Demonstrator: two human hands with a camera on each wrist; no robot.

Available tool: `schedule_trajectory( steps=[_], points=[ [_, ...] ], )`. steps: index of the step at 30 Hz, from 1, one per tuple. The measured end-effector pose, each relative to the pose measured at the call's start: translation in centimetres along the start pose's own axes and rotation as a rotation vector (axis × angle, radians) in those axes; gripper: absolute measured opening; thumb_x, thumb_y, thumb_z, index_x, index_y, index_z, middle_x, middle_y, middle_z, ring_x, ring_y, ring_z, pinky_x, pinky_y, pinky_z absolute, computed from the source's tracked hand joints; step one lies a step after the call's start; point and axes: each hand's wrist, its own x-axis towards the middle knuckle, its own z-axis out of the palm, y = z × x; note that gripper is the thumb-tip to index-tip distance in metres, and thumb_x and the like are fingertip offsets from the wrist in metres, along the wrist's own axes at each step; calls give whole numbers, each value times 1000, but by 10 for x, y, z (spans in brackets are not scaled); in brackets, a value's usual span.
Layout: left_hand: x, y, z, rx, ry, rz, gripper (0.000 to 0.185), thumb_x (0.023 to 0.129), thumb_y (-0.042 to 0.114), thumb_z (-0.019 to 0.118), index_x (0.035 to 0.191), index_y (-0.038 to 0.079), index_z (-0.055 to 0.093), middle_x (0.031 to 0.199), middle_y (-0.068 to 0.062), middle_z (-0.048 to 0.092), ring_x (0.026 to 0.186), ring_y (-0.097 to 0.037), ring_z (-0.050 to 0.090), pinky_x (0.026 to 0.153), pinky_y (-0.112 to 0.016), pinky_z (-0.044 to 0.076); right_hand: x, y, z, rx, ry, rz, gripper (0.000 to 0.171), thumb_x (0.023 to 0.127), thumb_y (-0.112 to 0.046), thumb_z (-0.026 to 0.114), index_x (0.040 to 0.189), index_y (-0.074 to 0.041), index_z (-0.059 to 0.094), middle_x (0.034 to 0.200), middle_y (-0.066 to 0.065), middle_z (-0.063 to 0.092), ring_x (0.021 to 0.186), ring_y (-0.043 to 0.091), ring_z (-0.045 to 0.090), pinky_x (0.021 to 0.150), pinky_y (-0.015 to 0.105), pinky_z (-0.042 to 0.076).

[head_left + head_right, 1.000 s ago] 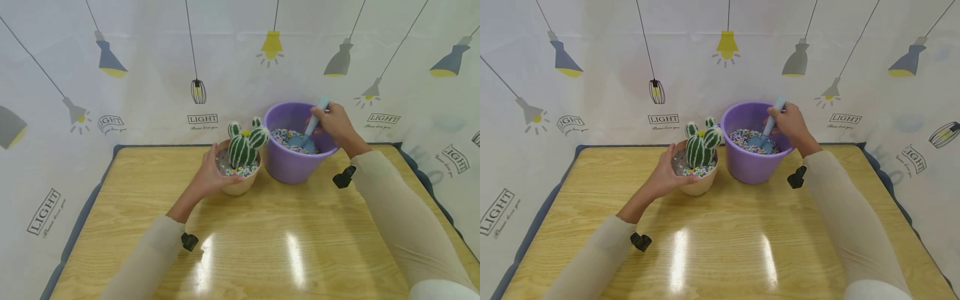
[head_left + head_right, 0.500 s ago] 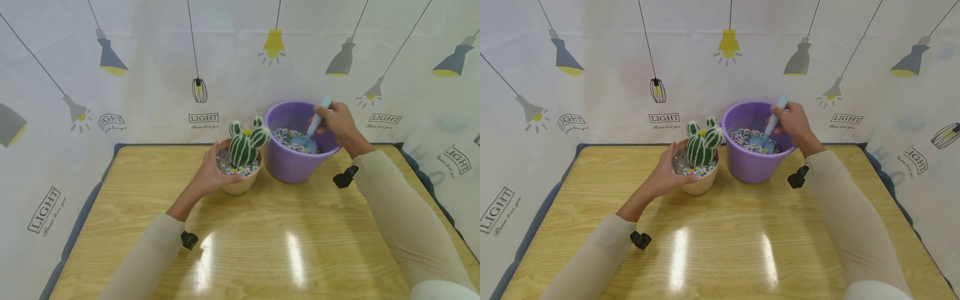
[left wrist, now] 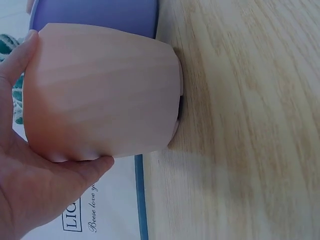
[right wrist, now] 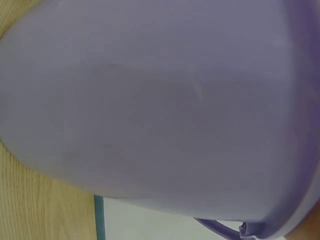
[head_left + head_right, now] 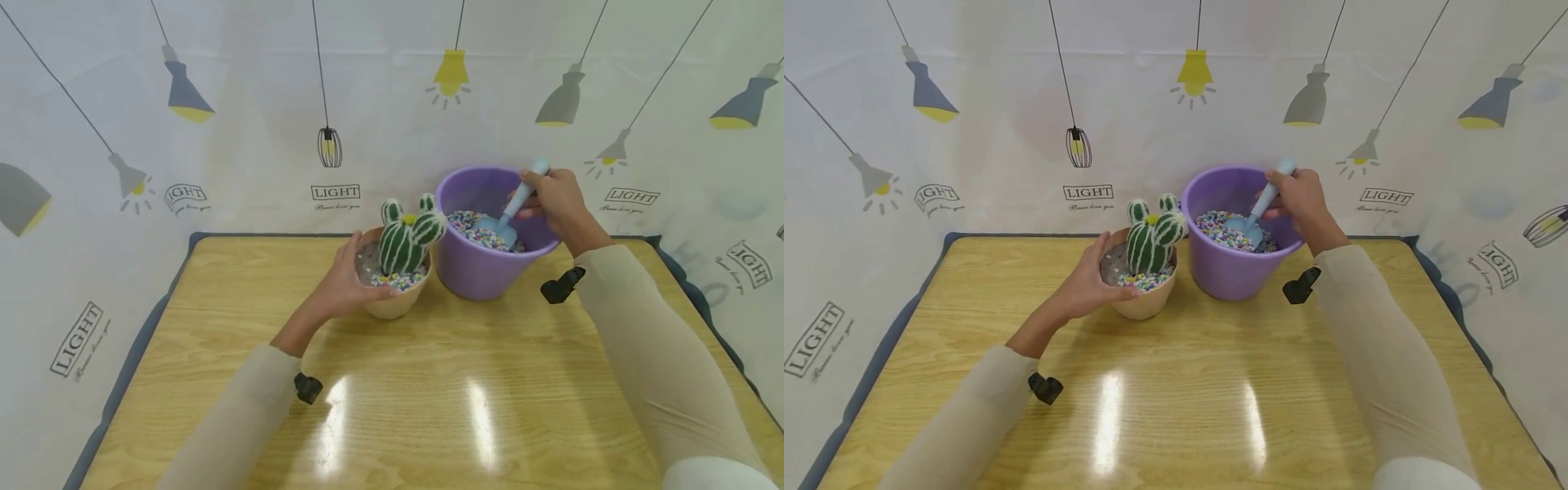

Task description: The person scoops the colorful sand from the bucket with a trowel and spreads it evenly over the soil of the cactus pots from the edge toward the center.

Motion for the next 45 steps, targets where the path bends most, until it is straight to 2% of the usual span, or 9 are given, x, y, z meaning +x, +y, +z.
schedule_trajectory(
  steps=[6, 12, 18, 20, 23, 27, 31, 38, 45],
  points=[
    [2, -1, -4, 6, -45, 6, 132, 66, 48, 87, 157, 13, -3, 161, -18, 3, 146, -37, 16, 116, -56, 21, 2, -4, -2, 109, 25, 41, 21, 99, -18, 56, 99, 2, 50, 66, 13, 70, 58, 23, 71, 53, 33, 58],
    [4, 0, -7, 16, -73, 11, 132, 66, 46, 88, 157, 13, -2, 161, -19, 3, 146, -37, 16, 115, -56, 21, 3, -8, -7, 203, 43, 72, 23, 100, -15, 53, 114, 2, 49, 67, 13, 71, 59, 23, 71, 55, 33, 59],
    [0, 8, -8, 60, -78, -48, 128, 68, 46, 86, 158, 16, 0, 157, -24, 2, 142, -43, 21, 113, -57, 28, 3, -12, -14, 320, 108, 116, 23, 100, -14, 53, 116, 0, 46, 68, 13, 70, 60, 26, 71, 55, 36, 59],
    [-3, 14, -6, 56, -66, -69, 124, 70, 44, 85, 158, 17, 2, 156, -24, -1, 140, -44, 23, 111, -58, 30, 2, -14, -16, 366, 138, 133, 21, 100, -15, 54, 115, -2, 47, 68, 14, 70, 59, 27, 71, 56, 36, 59],
    [-8, 23, -1, 47, -28, -101, 124, 72, 46, 82, 157, 14, -3, 156, -23, -5, 137, -45, 28, 109, -57, 34, 2, -16, -19, 461, 178, 152, 23, 98, -16, 57, 115, -3, 49, 69, 18, 69, 61, 30, 71, 59, 38, 59],
    [-9, 30, 10, 86, 81, -149, 130, 71, 62, 77, 156, 16, -10, 158, -20, -4, 127, -46, 42, 102, -55, 44, 0, -16, -22, 537, 217, 156, 26, 97, -16, 59, 118, -4, 49, 72, 21, 70, 66, 32, 72, 61, 40, 59],
    [-6, 30, 20, 130, 172, -129, 119, 70, 67, 74, 158, 24, 6, 158, -19, 0, 126, -47, 45, 98, -57, 45, -3, -16, -23, 560, 232, 162, 21, 97, -15, 59, 114, -6, 50, 73, 22, 70, 69, 33, 72, 62, 41, 59],
    [-2, 26, 28, 151, 239, -42, 93, 74, 59, 77, 151, 31, 33, 157, -15, 12, 140, -43, 27, 102, -59, 41, -4, -16, -23, 559, 240, 161, 19, 97, -15, 59, 111, -7, 50, 71, 21, 70, 69, 32, 72, 63, 41, 59],
    [0, 23, 30, 170, 270, -17, 87, 72, 58, 79, 146, 32, 42, 155, -16, 18, 137, -40, 33, 99, -58, 44, -5, -16, -23, 561, 236, 158, 22, 97, -15, 60, 114, -8, 48, 73, 22, 70, 73, 33, 72, 65, 42, 59]
  ],
)
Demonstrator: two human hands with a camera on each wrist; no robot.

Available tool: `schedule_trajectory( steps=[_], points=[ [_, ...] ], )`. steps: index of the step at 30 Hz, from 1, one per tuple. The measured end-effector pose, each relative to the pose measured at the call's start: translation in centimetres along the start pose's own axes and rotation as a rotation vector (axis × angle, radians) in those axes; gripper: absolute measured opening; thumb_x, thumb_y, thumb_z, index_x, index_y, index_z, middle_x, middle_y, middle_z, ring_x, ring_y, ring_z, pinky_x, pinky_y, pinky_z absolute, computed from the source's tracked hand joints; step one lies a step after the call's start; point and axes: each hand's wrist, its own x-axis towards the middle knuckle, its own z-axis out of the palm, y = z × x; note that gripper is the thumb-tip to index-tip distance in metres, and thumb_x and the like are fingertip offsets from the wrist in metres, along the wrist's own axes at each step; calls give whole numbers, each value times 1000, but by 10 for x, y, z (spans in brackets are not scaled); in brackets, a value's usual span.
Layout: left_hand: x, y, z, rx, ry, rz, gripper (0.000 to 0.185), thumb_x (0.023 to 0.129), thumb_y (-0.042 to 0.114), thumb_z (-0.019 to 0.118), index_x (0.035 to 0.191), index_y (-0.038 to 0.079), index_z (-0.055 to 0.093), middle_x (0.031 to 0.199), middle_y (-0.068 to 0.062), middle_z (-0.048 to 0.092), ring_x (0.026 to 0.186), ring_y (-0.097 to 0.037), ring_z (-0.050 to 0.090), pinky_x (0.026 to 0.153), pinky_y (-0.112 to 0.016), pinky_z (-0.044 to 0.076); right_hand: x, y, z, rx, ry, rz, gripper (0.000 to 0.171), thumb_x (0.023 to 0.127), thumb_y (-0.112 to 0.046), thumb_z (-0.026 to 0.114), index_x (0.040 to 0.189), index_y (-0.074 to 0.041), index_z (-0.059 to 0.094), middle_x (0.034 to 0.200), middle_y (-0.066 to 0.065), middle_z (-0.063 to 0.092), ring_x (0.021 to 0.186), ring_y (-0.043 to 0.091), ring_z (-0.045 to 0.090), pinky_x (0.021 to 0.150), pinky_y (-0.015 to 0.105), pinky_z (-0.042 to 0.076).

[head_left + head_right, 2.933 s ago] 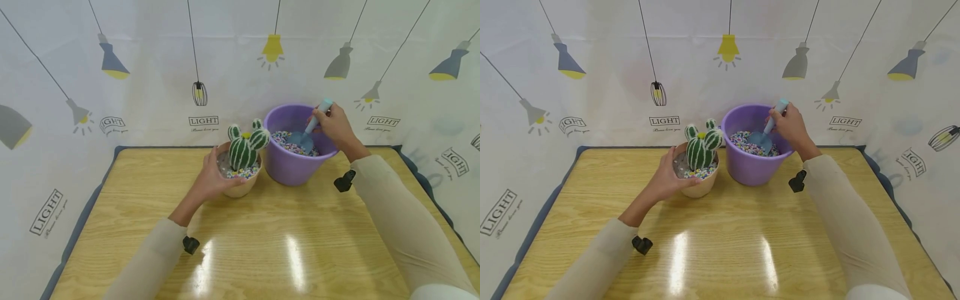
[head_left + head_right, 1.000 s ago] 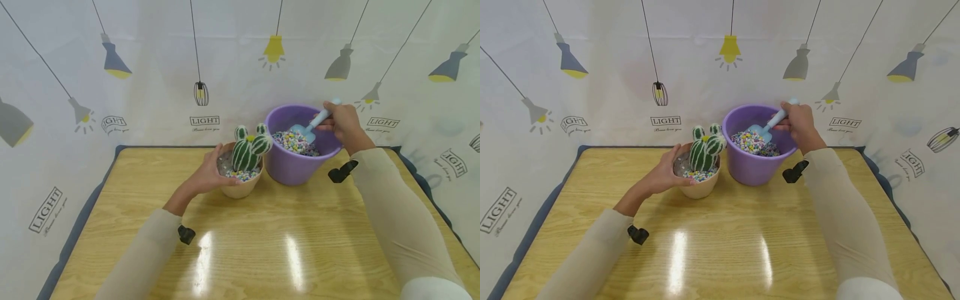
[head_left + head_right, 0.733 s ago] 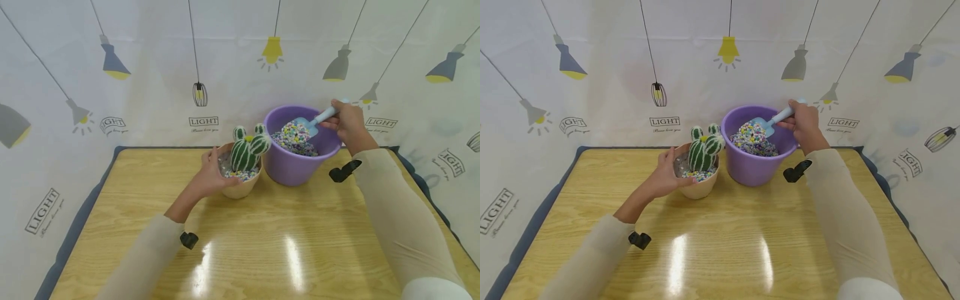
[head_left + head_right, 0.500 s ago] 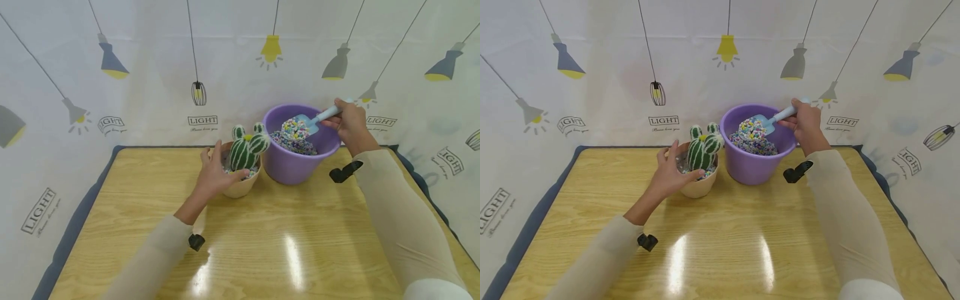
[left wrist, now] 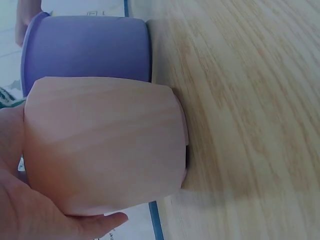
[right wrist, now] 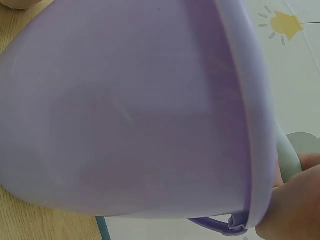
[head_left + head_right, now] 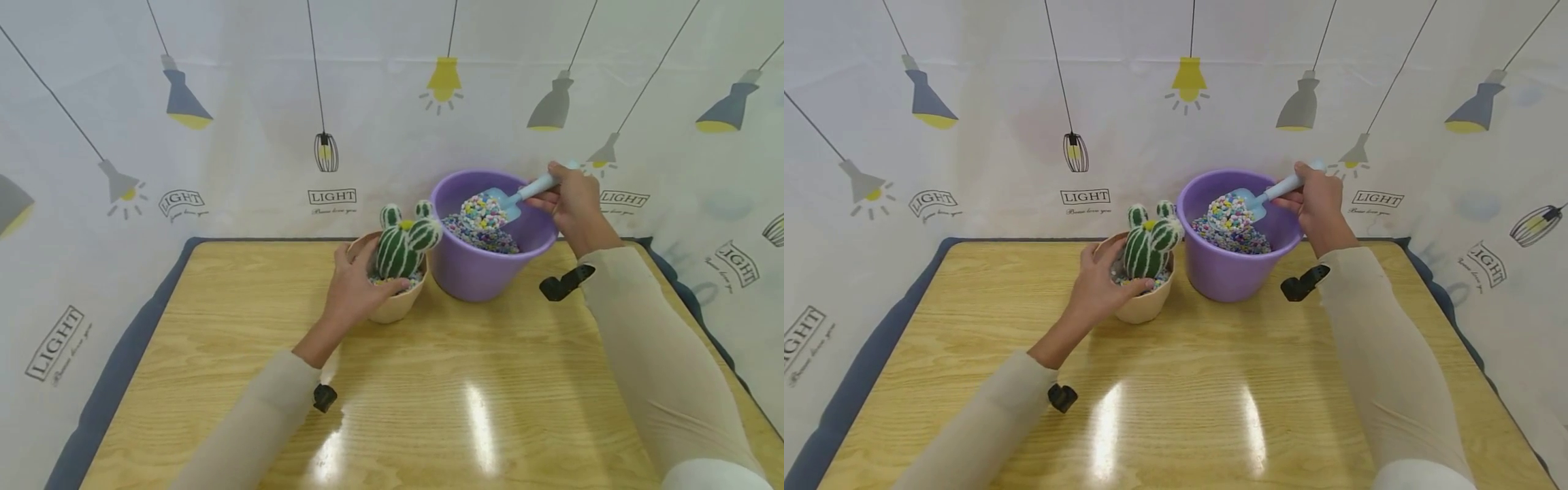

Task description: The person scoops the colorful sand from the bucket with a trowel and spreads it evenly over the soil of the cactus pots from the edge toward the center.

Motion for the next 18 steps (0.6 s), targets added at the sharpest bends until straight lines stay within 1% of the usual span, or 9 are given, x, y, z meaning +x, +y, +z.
schedule_trajectory(
  steps=[4, 7, 9, 11, 13, 16, 18],
  points=[
    [3, -4, -1, 2, -24, 9, 87, 72, 59, 79, 146, 32, 42, 153, -18, 21, 129, -41, 41, 97, -57, 46, -2, 0, -1, 30, 9, 13, 23, 96, -15, 61, 114, -8, 49, 74, 22, 69, 78, 35, 72, 68, 44, 59],
    [6, -9, -4, 14, -57, 41, 87, 72, 60, 78, 147, 34, 41, 153, -19, 22, 129, -40, 41, 96, -57, 46, -5, -1, -5, 34, 9, 15, 26, 96, -16, 62, 117, -9, 47, 75, 21, 69, 84, 35, 72, 70, 44, 58],
    [10, -12, -6, 21, -81, 70, 91, 71, 61, 78, 148, 34, 39, 152, -19, 24, 131, -39, 40, 97, -57, 45, -7, -1, -8, 38, 11, 15, 28, 96, -17, 62, 117, -10, 47, 75, 20, 69, 88, 34, 71, 71, 44, 58],
    [12, -15, -9, 30, -116, 77, 98, 69, 64, 78, 151, 31, 34, 154, -18, 23, 132, -39, 39, 99, -56, 44, -10, -1, -12, 38, 6, 15, 28, 96, -17, 62, 119, -11, 47, 76, 19, 69, 92, 33, 70, 72, 44, 58],
    [15, -17, -12, 49, -157, 66, 108, 68, 69, 75, 155, 26, 26, 155, -16, 21, 131, -39, 41, 102, -55, 43, -13, -2, -16, 40, 0, 20, 27, 96, -17, 61, 119, -11, 48, 78, 19, 69, 94, 32, 70, 73, 43, 58],
    [17, -19, -16, 92, -219, 43, 122, 66, 75, 71, 157, 18, 14, 158, -13, 18, 131, -41, 42, 103, -55, 42, -18, -1, -22, 47, -22, 29, 29, 97, -17, 59, 123, -12, 48, 82, 19, 68, 94, 31, 71, 73, 42, 59],
    [19, -21, -19, 117, -251, 41, 128, 64, 78, 69, 158, 15, 9, 160, -13, 16, 132, -41, 41, 103, -56, 42, -21, -1, -25, 49, -37, 35, 29, 98, -18, 58, 125, -13, 48, 84, 19, 68, 93, 30, 71, 74, 41, 59]
  ],
)
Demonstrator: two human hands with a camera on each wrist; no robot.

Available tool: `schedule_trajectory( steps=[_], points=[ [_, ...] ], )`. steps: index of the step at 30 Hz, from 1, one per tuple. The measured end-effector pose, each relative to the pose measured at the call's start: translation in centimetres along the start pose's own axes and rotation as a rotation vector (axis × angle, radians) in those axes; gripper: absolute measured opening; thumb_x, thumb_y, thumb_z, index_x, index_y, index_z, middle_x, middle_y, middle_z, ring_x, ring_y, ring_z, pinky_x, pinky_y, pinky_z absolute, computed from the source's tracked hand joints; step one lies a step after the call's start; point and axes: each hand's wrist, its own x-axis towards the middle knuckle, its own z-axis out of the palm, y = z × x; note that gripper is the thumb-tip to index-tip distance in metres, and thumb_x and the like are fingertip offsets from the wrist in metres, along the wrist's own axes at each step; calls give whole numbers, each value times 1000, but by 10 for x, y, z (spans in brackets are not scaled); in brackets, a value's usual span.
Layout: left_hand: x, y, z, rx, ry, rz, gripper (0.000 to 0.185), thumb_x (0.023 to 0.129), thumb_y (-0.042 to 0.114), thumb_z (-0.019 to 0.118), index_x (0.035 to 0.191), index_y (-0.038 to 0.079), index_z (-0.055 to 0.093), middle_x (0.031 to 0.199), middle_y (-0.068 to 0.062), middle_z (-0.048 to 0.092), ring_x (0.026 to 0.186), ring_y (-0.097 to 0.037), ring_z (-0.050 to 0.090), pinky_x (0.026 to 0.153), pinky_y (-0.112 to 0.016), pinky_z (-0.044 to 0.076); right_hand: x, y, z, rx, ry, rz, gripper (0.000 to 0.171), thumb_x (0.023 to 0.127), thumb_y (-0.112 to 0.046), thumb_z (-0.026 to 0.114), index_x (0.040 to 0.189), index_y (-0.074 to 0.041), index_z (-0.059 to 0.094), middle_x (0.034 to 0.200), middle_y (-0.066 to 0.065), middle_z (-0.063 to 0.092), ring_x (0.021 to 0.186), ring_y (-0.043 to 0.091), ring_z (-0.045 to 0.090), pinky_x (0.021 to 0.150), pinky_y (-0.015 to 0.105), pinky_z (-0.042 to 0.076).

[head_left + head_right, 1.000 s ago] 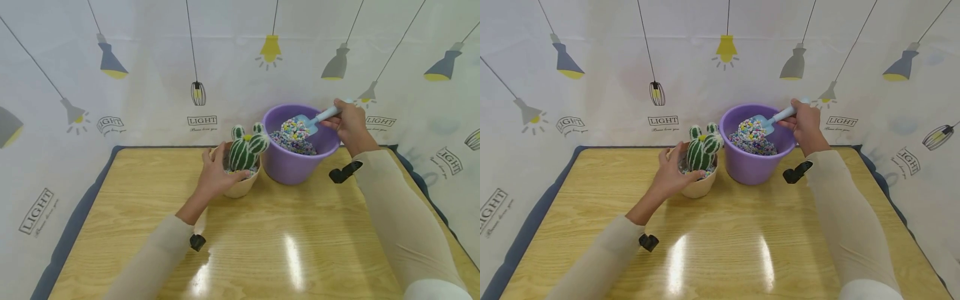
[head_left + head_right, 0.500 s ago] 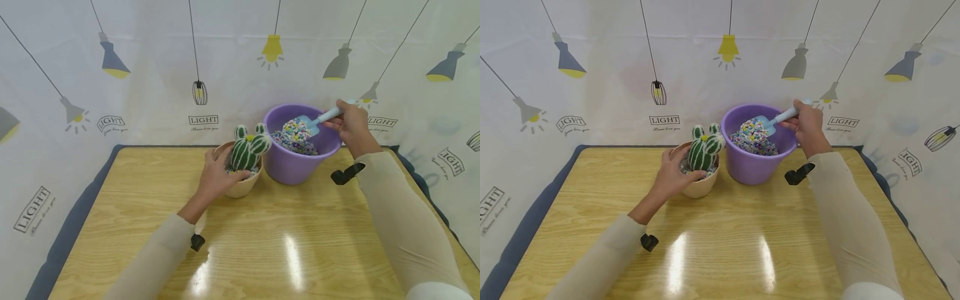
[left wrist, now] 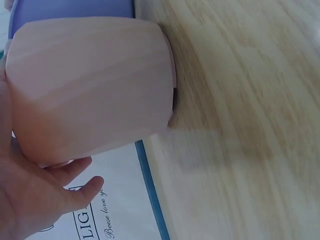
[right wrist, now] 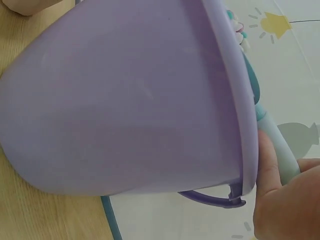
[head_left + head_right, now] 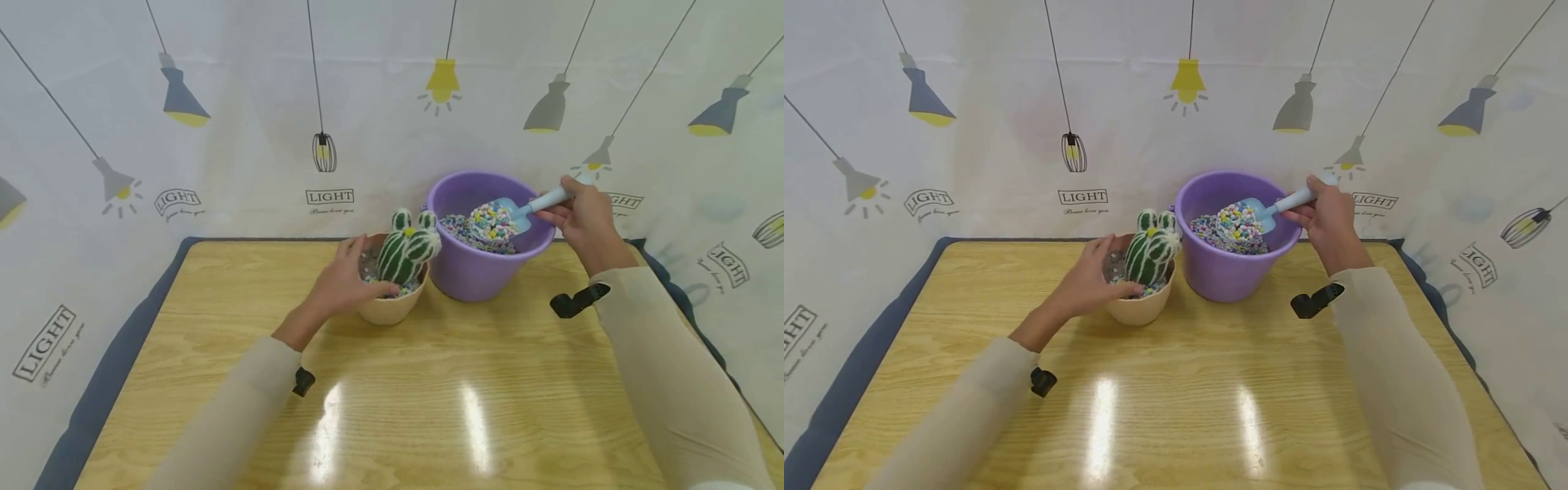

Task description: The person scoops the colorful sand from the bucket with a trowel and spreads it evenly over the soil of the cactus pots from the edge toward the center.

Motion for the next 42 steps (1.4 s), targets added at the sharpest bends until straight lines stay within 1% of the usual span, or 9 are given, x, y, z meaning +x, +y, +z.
schedule_trajectory(
  steps=[4, 10, 16, 20, 22, 25, 31, 35, 42],
  points=[
    [2, -2, -6, 40, -48, 14, 134, 62, 82, 67, 158, 13, 5, 161, -12, 13, 135, -40, 38, 105, -56, 40, -4, 0, -5, 12, -18, 4, 27, 98, -17, 57, 124, -13, 49, 86, 19, 68, 95, 29, 71, 77, 40, 58],
    [2, 0, -11, 115, -94, 40, 134, 63, 82, 66, 157, 10, 3, 162, -14, 9, 135, -40, 39, 103, -55, 42, -6, -1, -9, 25, -5, -1, 27, 97, -17, 59, 122, -12, 49, 84, 20, 68, 100, 30, 69, 78, 42, 57],
    [-4, 7, -10, 135, -89, 18, 135, 63, 80, 68, 157, 10, 3, 161, -14, 9, 125, -39, 49, 96, -53, 49, -8, -2, -13, 27, -12, -5, 28, 98, -17, 58, 123, -11, 46, 82, 19, 69, 90, 31, 71, 75, 42, 58],
    [-8, 10, -9, 128, -68, 31, 135, 60, 79, 72, 156, 11, 6, 158, -14, 13, 117, -36, 54, 89, -50, 53, -9, -3, -14, 34, -21, -14, 27, 98, -18, 57, 121, -10, 46, 82, 20, 69, 91, 32, 71, 75, 42, 58],
    [-8, 10, -8, 116, -66, 44, 135, 60, 77, 73, 156, 11, 6, 157, -14, 14, 117, -36, 53, 89, -50, 53, -10, -3, -15, 45, -19, -12, 25, 98, -18, 57, 120, -10, 47, 83, 20, 69, 91, 32, 71, 75, 42, 58],
    [-8, 8, -8, 89, -78, 58, 136, 61, 74, 75, 156, 10, 3, 159, -15, 11, 124, -39, 49, 94, -52, 50, -11, -2, -16, 70, -27, -7, 24, 98, -17, 58, 119, -10, 48, 85, 21, 68, 92, 31, 71, 76, 42, 58],
    [-5, 3, -14, 26, -129, 73, 139, 63, 69, 78, 156, 8, -5, 162, -16, 1, 140, -41, 31, 109, -54, 36, -16, 1, -17, 139, -20, -8, 28, 96, -15, 62, 121, -12, 51, 91, 22, 65, 96, 33, 69, 81, 44, 55],
    [-1, 1, -18, -15, -172, 77, 140, 62, 68, 79, 156, 9, -6, 162, -14, -3, 144, -39, 21, 114, -53, 29, -22, 5, -19, 159, -18, -11, 35, 94, -15, 65, 125, -13, 48, 94, 22, 63, 97, 35, 69, 83, 45, 54],
    [3, -5, -22, -51, -232, 94, 140, 63, 67, 80, 156, 13, -8, 163, -12, -8, 148, -36, 11, 116, -55, 23, -37, 15, -20, 209, -35, -8, 41, 91, -13, 68, 126, -12, 48, 104, 21, 57, 95, 36, 69, 79, 46, 57]
  ],
)
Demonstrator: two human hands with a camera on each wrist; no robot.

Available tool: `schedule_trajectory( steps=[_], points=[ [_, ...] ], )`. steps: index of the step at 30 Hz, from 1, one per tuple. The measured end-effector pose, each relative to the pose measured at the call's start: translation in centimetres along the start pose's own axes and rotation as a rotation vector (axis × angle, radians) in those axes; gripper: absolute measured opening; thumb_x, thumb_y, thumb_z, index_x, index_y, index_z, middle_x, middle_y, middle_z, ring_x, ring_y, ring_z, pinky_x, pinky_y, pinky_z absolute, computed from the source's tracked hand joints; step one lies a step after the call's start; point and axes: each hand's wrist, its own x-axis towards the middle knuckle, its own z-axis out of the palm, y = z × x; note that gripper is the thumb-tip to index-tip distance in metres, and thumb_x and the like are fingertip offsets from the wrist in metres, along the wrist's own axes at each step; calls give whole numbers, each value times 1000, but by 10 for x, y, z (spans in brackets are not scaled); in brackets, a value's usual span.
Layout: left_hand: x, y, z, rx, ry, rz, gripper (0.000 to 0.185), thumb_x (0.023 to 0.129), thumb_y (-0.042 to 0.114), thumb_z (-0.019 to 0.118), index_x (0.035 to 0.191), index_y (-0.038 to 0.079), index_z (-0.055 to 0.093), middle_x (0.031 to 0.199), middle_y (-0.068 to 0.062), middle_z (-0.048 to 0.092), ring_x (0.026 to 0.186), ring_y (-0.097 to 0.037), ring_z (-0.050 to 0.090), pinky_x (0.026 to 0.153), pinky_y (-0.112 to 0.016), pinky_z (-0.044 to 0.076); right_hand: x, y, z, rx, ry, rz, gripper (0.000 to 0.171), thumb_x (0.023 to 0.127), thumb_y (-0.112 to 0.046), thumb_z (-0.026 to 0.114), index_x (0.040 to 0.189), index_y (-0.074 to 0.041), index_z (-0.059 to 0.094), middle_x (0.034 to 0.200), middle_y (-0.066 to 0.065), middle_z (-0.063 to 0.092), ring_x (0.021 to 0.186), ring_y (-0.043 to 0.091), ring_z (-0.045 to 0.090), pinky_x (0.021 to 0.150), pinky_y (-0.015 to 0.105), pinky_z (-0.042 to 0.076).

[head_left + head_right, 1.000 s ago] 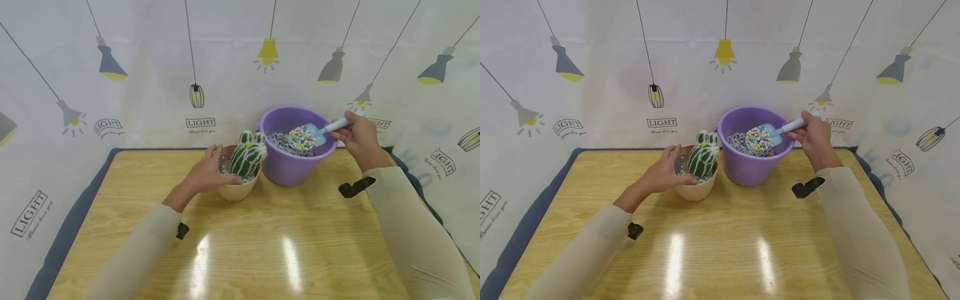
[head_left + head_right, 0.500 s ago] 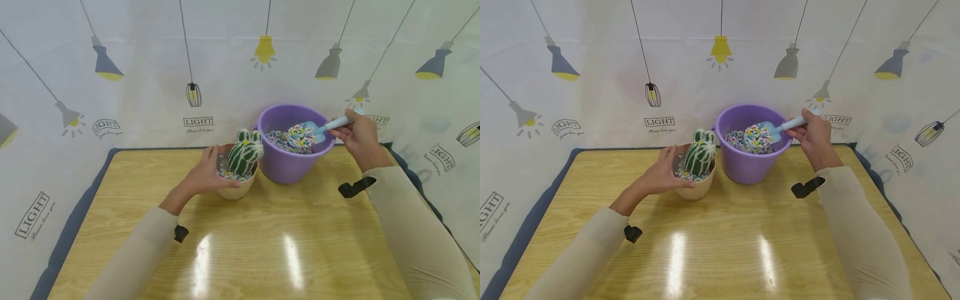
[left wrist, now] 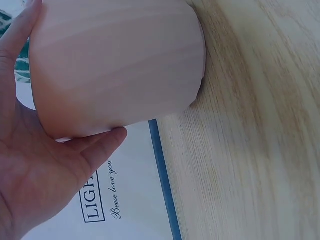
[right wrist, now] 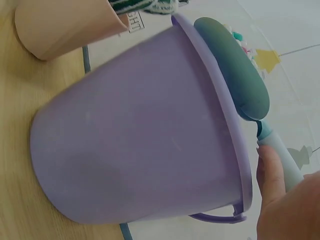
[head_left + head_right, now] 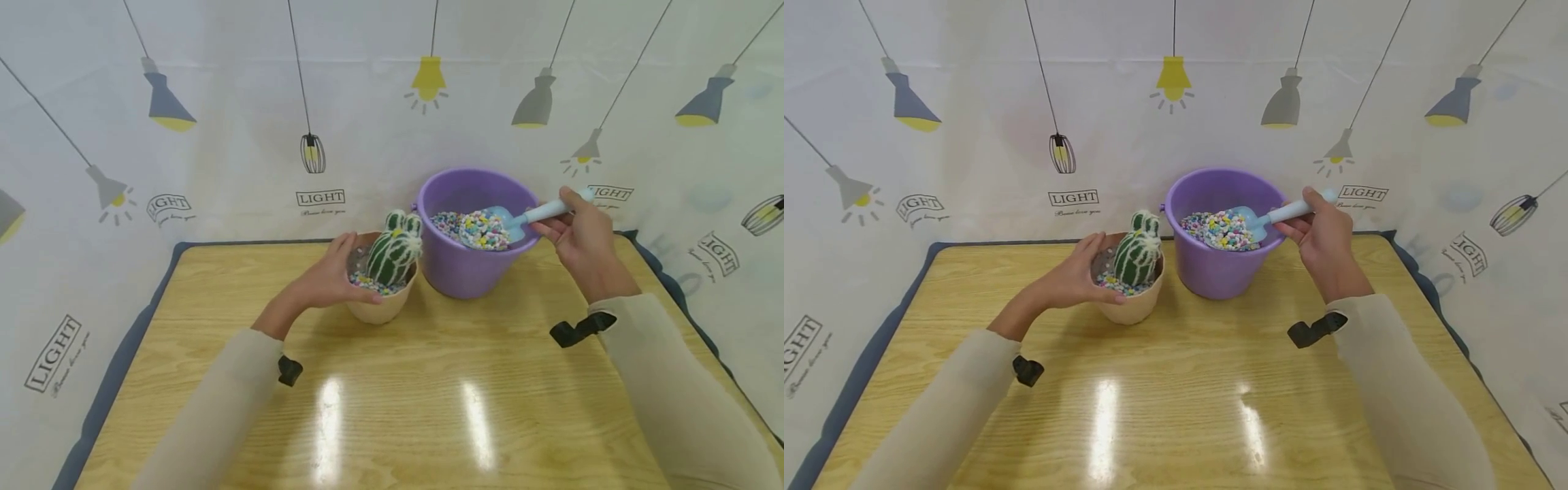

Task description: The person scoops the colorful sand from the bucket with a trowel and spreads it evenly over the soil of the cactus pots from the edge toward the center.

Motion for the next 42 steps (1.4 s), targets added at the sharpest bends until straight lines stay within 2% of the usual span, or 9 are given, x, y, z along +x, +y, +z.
schedule_trajectory(
  steps=[6, 10, 18, 24, 29, 36, 42],
  points=[
    [1, -1, -4, -12, -17, 20, 137, 64, 63, 82, 157, 14, -6, 163, -12, -7, 148, -34, 7, 116, -56, 19, -15, 9, 0, -25, -18, 2, 46, 92, -16, 68, 128, -14, 40, 108, 19, 55, 94, 34, 69, 83, 44, 56],
    [3, -1, -4, -17, -28, 36, 135, 65, 58, 83, 157, 12, -5, 163, -13, -6, 149, -33, 5, 117, -55, 17, -24, 14, -1, 6, -37, 4, 45, 94, -14, 65, 129, -13, 37, 107, 20, 53, 92, 35, 69, 78, 44, 58],
    [3, -2, -6, -18, -32, 57, 135, 65, 56, 84, 157, 10, -4, 163, -16, -3, 149, -34, 5, 117, -56, 17, -40, 26, -4, 53, -55, 23, 39, 94, -10, 64, 125, -10, 42, 103, 17, 56, 87, 35, 69, 74, 46, 58],
    [3, -1, -7, -34, -55, 63, 134, 65, 53, 85, 157, 12, -4, 163, -14, -4, 149, -33, 4, 117, -56, 17, -48, 36, -5, 46, -61, -9, 38, 95, -11, 63, 124, -8, 38, 100, 18, 58, 86, 33, 71, 73, 45, 58],
    [1, 1, -6, -36, -53, 70, 134, 64, 52, 86, 157, 11, -2, 163, -14, -1, 149, -33, 6, 118, -54, 16, -57, 48, -7, 40, -73, -33, 34, 96, -12, 62, 121, -3, 43, 95, 18, 65, 88, 33, 71, 75, 44, 58],
    [-3, 3, -3, -40, -41, 58, 135, 63, 50, 87, 157, 12, -2, 163, -14, -2, 149, -32, 7, 118, -54, 16, -67, 65, -6, 43, -55, -92, 24, 95, -13, 63, 110, -1, 48, 89, 18, 65, 86, 31, 72, 76, 44, 57],
    [-6, 4, 0, -48, -38, 47, 136, 63, 51, 87, 157, 13, -4, 163, -15, -3, 148, -34, 7, 117, -55, 17, -72, 79, -4, 68, 18, -133, 28, 96, -14, 62, 116, -2, 47, 80, 16, 64, 76, 29, 73, 71, 41, 58]
  ],
)
